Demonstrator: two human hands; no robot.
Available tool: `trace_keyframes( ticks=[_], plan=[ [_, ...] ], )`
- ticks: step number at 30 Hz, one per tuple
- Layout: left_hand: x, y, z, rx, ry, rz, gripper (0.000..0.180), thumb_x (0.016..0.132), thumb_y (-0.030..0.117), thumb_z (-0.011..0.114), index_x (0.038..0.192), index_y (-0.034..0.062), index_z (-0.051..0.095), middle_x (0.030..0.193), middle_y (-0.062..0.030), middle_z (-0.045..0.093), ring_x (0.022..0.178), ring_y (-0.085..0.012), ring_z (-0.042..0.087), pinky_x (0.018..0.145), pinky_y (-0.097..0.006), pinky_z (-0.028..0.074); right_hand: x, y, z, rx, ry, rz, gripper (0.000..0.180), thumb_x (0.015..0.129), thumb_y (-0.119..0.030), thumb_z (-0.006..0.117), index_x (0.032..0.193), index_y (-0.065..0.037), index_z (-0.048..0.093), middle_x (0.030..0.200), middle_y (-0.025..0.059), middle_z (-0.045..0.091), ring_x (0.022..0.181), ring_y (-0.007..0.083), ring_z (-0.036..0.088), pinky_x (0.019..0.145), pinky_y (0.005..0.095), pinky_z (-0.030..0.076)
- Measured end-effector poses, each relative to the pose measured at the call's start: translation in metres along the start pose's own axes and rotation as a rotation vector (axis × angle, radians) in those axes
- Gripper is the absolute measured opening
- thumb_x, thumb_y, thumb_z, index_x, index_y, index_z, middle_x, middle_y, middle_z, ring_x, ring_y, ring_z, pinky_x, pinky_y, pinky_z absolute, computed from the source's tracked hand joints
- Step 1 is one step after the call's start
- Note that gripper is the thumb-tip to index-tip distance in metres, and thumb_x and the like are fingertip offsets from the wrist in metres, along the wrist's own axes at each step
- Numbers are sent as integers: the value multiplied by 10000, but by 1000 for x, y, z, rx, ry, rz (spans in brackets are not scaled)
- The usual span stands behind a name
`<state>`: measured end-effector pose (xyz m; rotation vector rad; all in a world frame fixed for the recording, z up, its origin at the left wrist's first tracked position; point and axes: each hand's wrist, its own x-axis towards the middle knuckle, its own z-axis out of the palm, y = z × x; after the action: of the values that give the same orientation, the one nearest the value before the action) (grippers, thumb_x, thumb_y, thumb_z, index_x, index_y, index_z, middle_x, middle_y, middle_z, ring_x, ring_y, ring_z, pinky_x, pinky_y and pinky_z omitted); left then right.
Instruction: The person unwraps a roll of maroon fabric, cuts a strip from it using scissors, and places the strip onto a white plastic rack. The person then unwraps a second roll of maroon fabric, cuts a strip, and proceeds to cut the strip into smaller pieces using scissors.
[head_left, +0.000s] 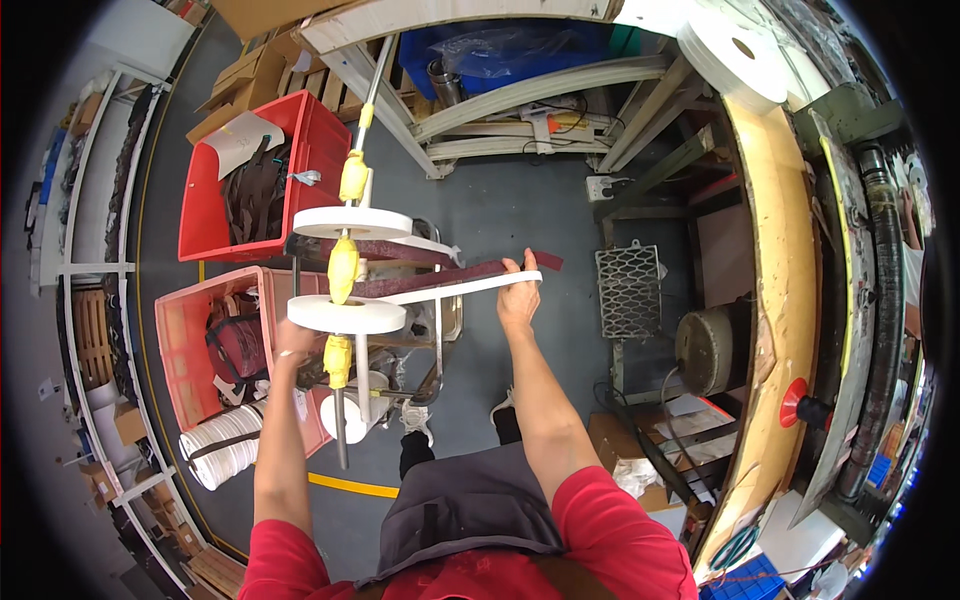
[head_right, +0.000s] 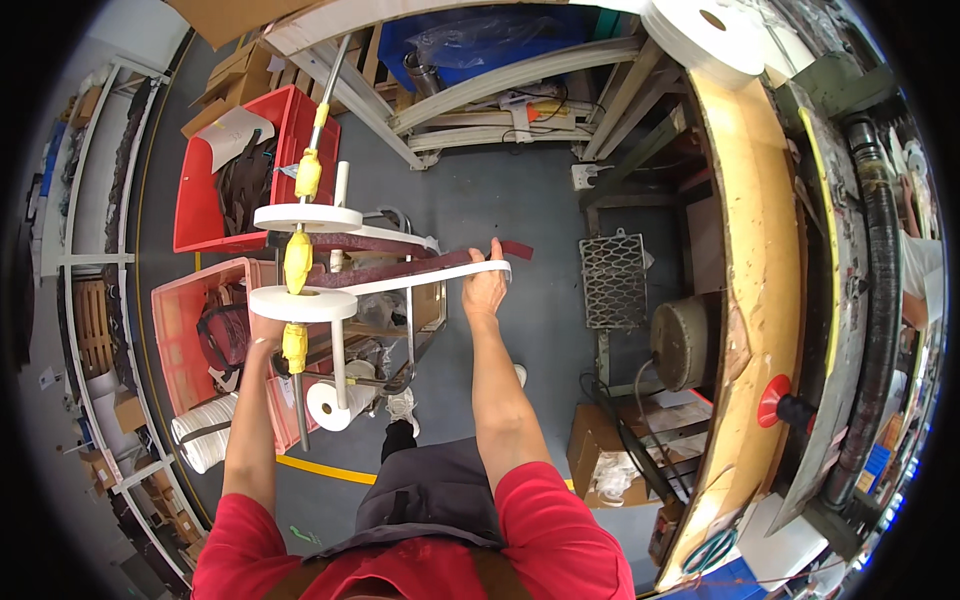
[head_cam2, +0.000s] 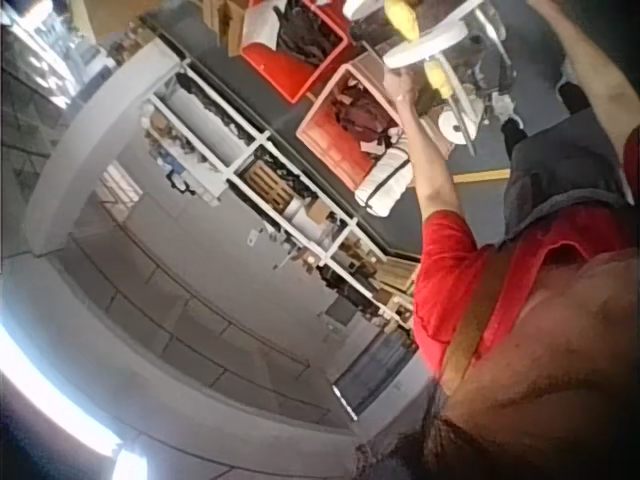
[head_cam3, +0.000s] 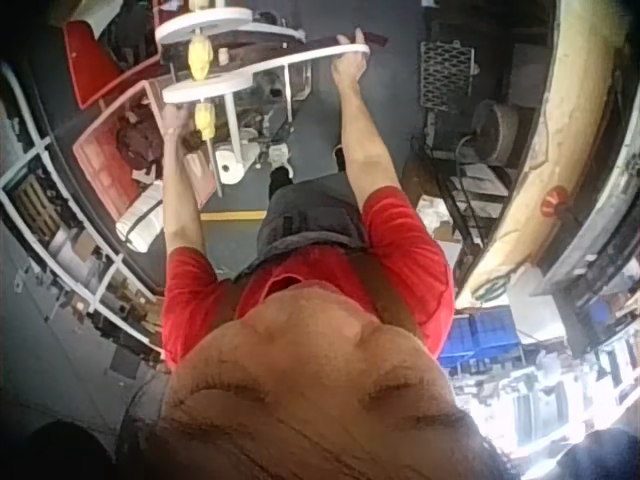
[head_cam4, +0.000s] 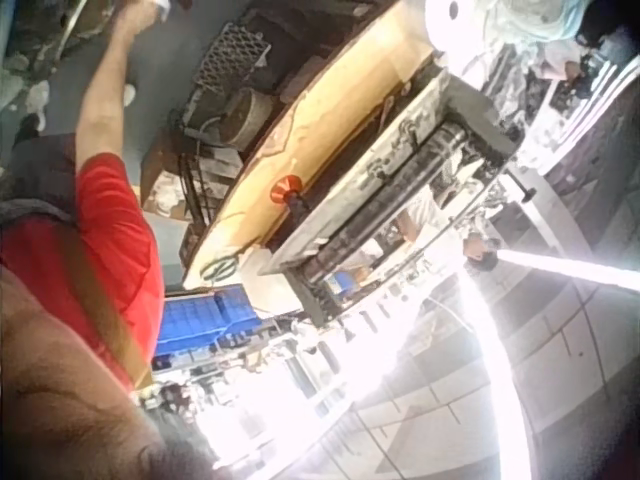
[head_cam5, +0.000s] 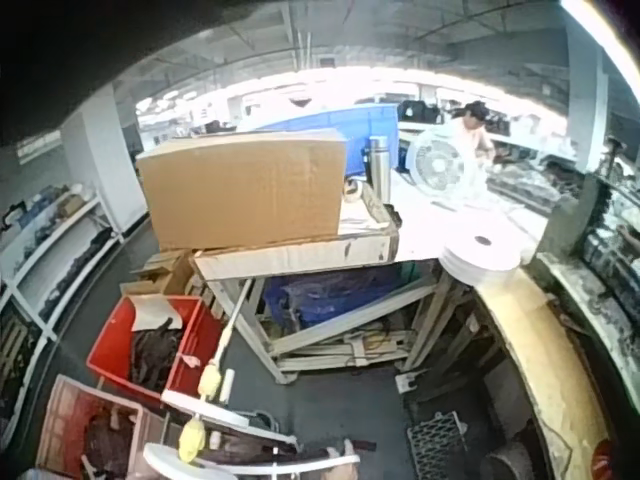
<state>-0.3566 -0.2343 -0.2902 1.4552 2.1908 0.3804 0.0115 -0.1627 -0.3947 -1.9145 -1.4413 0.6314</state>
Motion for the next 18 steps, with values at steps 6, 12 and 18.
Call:
trace_keyframes(
  ticks=[6, 12, 18],
  plan=[
    [-97, 232, -112, -288, 623, 359, 164, 843, 35, 477, 975, -18, 559, 773, -55, 581, 676, -97, 548, 605, -217, 457, 20, -16, -41, 45, 176, -272, 325, 713, -55, 577, 993, -215, 614, 1279, 129, 394, 1175, 357, 363, 952, 448, 314],
    [-33, 353, -8, 58, -199, 573, 189, 835, 135, 448, 928, 9, 553, 814, -215, 591, 789, -373, 563, 686, -433, 445, 13, -58, -86, 71, 155, -392, 288, 726, -91, 579, 981, -215, 630, 1252, 129, 420, 1162, 341, 379, 955, 447, 300],
    [65, 327, 83, 102, -860, 55, 473, 806, 449, 494, 814, 0, 645, 717, -169, 615, 654, -256, 592, 621, -355, 453, 18, -73, -112, 22, 75, -558, 332, 707, -43, 546, 983, -212, 620, 1211, 113, 450, 1139, 319, 407, 952, 472, 293]
  ],
)
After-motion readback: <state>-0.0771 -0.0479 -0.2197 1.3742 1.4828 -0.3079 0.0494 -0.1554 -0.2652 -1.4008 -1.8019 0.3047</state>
